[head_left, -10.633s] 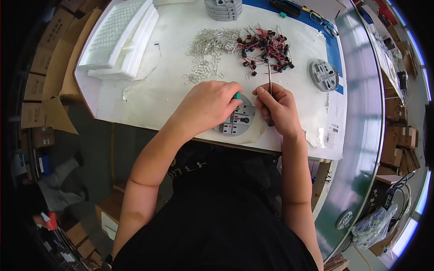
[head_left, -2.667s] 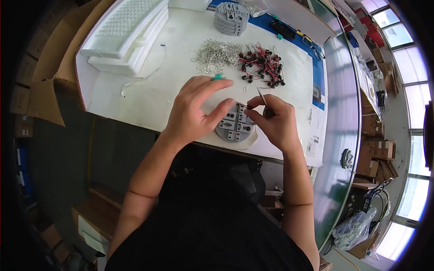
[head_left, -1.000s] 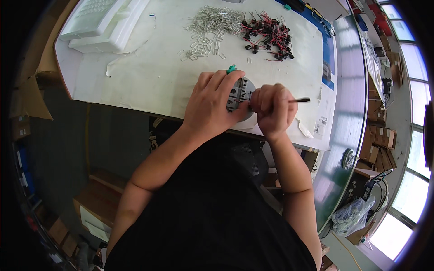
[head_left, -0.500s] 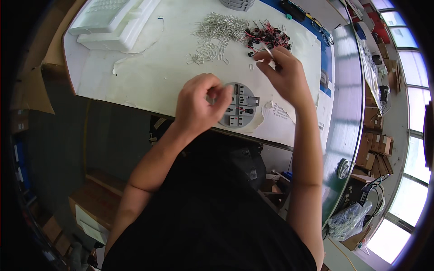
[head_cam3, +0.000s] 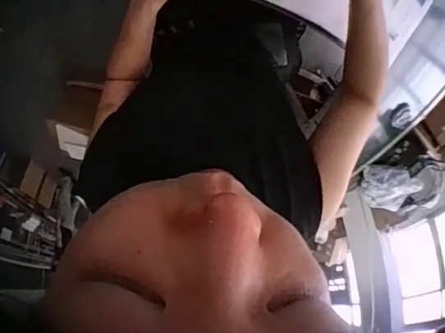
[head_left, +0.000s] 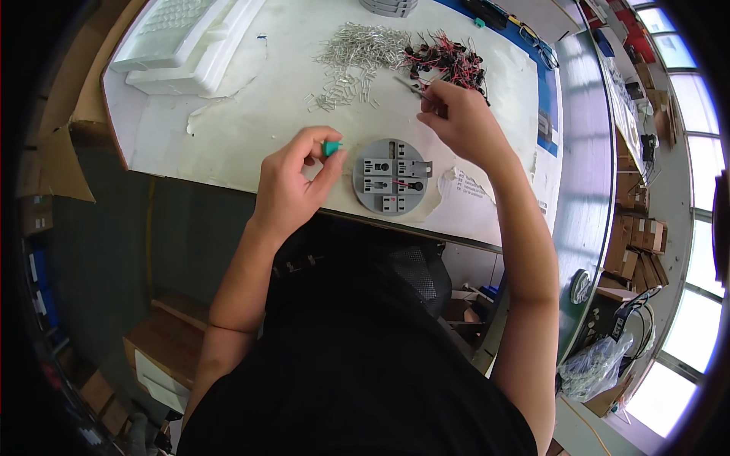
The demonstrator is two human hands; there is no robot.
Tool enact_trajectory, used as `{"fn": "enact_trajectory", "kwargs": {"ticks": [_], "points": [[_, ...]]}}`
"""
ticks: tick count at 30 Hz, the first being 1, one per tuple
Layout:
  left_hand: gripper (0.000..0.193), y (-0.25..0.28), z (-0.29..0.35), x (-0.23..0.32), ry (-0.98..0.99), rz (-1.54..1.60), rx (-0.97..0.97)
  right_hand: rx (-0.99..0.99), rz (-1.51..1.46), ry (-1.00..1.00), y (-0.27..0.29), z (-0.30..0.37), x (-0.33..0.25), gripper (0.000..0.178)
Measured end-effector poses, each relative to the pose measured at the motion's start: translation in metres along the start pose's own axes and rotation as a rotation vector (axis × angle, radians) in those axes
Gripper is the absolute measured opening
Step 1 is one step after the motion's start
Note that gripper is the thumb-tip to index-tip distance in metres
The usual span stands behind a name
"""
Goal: Assembling small electronic components onto a circular base using tweezers.
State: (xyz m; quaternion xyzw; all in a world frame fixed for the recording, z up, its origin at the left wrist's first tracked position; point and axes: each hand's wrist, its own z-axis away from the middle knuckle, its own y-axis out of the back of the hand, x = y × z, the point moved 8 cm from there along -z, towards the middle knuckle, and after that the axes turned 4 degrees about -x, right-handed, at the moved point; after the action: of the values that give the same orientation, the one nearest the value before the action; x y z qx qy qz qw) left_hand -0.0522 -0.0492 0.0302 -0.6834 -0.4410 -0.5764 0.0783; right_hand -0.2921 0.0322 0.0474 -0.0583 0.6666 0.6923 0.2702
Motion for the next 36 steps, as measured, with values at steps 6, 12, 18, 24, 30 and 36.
{"fn": "enact_trajectory", "kwargs": {"ticks": [6, 12, 18, 24, 30, 36], "points": [[0.025, -0.011, 0.009, 0.017, -0.111, -0.001, 0.027, -0.066, -0.580, -0.232, -0.017, 0.040, -0.007, 0.021], [0.032, -0.033, 0.007, 0.026, -0.176, -0.121, -0.021, 0.060, -0.669, -0.274, -0.032, 0.045, -0.011, 0.023], [0.035, -0.038, 0.007, 0.021, -0.156, -0.100, -0.026, 0.161, -0.454, -0.266, -0.026, 0.046, -0.027, 0.023], [0.034, -0.042, -0.002, 0.021, -0.202, -0.059, -0.046, 0.264, -0.346, -0.263, -0.027, 0.046, -0.030, 0.023], [0.033, -0.041, -0.002, 0.019, -0.204, -0.035, -0.054, 0.245, -0.212, -0.245, -0.022, 0.047, -0.037, 0.020], [0.032, -0.041, -0.004, 0.013, -0.136, 0.073, -0.129, 0.130, -0.459, -0.322, -0.012, 0.046, -0.012, 0.023]]}}
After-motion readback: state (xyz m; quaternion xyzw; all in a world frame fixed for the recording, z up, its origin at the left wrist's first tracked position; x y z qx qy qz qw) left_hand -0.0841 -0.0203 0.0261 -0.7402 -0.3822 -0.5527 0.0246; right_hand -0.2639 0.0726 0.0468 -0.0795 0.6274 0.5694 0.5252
